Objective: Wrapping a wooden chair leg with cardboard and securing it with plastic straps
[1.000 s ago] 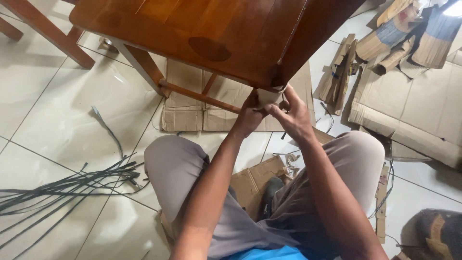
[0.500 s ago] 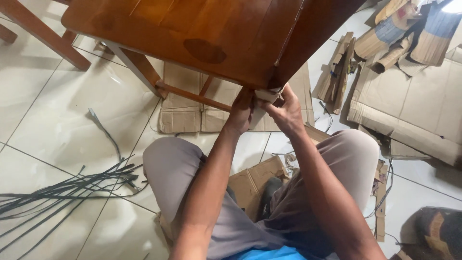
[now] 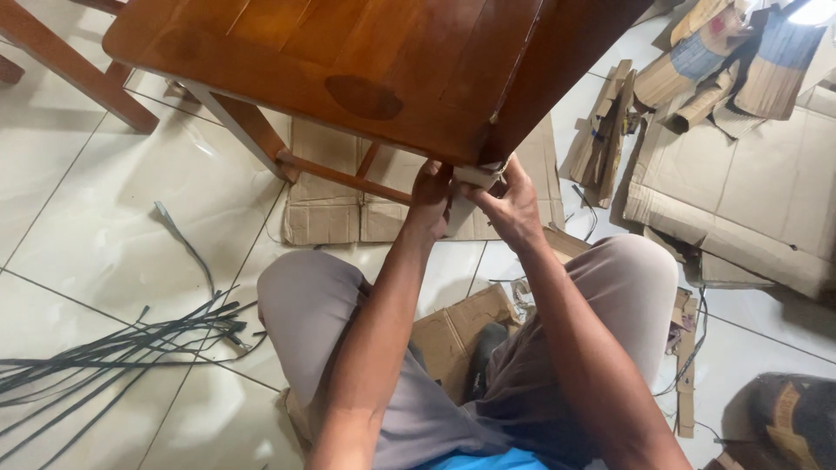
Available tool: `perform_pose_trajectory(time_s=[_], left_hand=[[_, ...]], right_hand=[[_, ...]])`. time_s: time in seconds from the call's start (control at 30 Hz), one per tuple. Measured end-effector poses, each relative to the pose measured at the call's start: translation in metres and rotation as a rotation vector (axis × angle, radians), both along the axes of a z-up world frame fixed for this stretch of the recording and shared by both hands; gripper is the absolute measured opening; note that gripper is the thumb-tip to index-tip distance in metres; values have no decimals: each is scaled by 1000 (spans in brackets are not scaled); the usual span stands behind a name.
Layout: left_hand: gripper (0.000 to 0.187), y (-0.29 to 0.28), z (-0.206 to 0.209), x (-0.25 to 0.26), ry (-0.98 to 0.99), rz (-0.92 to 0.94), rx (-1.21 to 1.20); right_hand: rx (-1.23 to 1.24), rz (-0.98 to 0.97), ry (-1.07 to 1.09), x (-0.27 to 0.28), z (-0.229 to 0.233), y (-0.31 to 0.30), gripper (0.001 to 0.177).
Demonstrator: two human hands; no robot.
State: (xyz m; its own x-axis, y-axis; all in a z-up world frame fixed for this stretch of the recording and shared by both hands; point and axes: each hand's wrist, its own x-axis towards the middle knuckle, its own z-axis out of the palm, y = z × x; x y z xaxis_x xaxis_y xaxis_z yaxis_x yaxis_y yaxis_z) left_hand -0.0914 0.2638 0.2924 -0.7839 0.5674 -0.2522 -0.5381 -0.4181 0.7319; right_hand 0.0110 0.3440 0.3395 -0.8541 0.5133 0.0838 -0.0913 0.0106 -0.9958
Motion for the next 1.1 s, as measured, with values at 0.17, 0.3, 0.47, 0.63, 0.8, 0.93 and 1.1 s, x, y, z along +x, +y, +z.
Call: perform_pose_trajectory(time_s=[0.17, 0.3, 0.47, 0.63, 0.8, 0.93, 1.1], left_hand=[[15, 7, -6, 4, 22, -2, -77], [15, 9, -9, 2, 36, 3, -110], [16, 14, -12, -2, 49, 8, -146], [17, 18, -20, -8, 62, 16, -184], [19, 32, -60, -25, 72, 121, -344], [8, -6, 4, 10, -53, 291, -87], [9, -24, -19, 18, 1183, 521, -706]], right_hand=[[-9, -10, 25, 0, -1, 1, 51], [-30, 3, 49, 0, -4, -2, 55], [-30, 4, 41, 0, -3, -1, 56], [-50, 14, 50, -1, -4, 0, 58], [-68, 8, 57, 1, 4, -4, 56], [-65, 13, 60, 0, -2, -1, 54], [-39, 6, 47, -1, 2, -2, 53]])
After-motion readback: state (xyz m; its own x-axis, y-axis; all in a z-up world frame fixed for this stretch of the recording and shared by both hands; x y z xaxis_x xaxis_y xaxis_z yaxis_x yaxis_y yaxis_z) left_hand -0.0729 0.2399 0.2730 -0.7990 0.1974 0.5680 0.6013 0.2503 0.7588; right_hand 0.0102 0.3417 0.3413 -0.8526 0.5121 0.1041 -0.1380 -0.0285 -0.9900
